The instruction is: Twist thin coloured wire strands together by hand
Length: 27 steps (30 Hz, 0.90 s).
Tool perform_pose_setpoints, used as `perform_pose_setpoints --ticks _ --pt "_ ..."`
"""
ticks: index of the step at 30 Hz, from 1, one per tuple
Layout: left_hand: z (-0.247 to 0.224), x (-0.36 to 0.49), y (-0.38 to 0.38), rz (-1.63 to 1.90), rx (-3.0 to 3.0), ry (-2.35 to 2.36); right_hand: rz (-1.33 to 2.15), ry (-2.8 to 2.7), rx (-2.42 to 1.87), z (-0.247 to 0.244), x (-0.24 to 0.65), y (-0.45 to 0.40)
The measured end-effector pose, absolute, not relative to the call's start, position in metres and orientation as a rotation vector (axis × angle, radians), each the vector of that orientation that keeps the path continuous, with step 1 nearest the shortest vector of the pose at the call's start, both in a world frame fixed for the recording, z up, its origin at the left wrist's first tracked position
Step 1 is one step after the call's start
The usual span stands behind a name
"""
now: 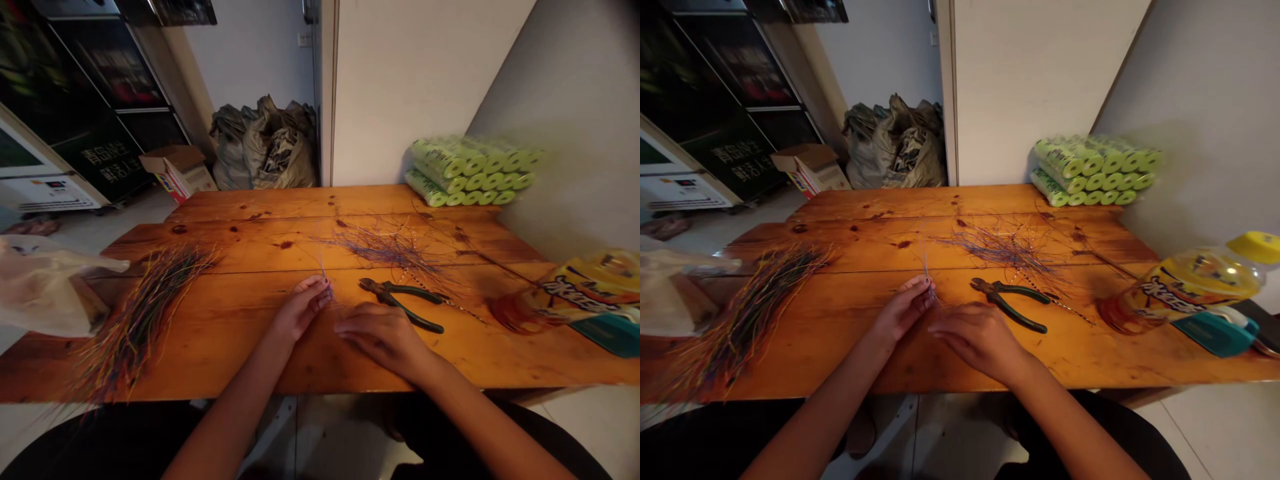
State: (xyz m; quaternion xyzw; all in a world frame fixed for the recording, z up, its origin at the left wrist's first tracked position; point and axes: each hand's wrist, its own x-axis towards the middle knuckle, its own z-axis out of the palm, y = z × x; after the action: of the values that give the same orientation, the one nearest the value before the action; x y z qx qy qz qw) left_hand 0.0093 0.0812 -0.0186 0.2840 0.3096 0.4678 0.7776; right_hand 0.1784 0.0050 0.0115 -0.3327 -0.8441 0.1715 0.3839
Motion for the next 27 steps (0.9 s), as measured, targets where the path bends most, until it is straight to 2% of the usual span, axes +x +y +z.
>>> perform_pose_setpoints --ticks 4,7,9,13,17,27 --pt "-0.017 0.008 0.082 1.059 0.605 0.683 0.596 -1.791 -1.092 0.011 0.196 0.015" --pt "-0.016 0.008 0.082 1.056 0.599 0.698 0.358 -1.528 -1.452 0.007 0.230 0.036" --pt "-0.017 0.009 0.081 1.023 0.613 0.698 0.121 -1.619 -1.717 0.003 0.254 0.051" --pt "-0.019 0.010 0.080 0.960 0.651 0.689 -0.109 -1.881 -2.055 -0.005 0.275 0.068" --pt "-0.019 0.009 0.080 0.949 0.651 0.710 -0.213 -1.956 -2.202 -0.006 0.266 0.073" --pt "-0.018 0.009 0.080 0.933 0.617 0.718 -0.108 -1.887 -2.324 -0.006 0.266 0.078"
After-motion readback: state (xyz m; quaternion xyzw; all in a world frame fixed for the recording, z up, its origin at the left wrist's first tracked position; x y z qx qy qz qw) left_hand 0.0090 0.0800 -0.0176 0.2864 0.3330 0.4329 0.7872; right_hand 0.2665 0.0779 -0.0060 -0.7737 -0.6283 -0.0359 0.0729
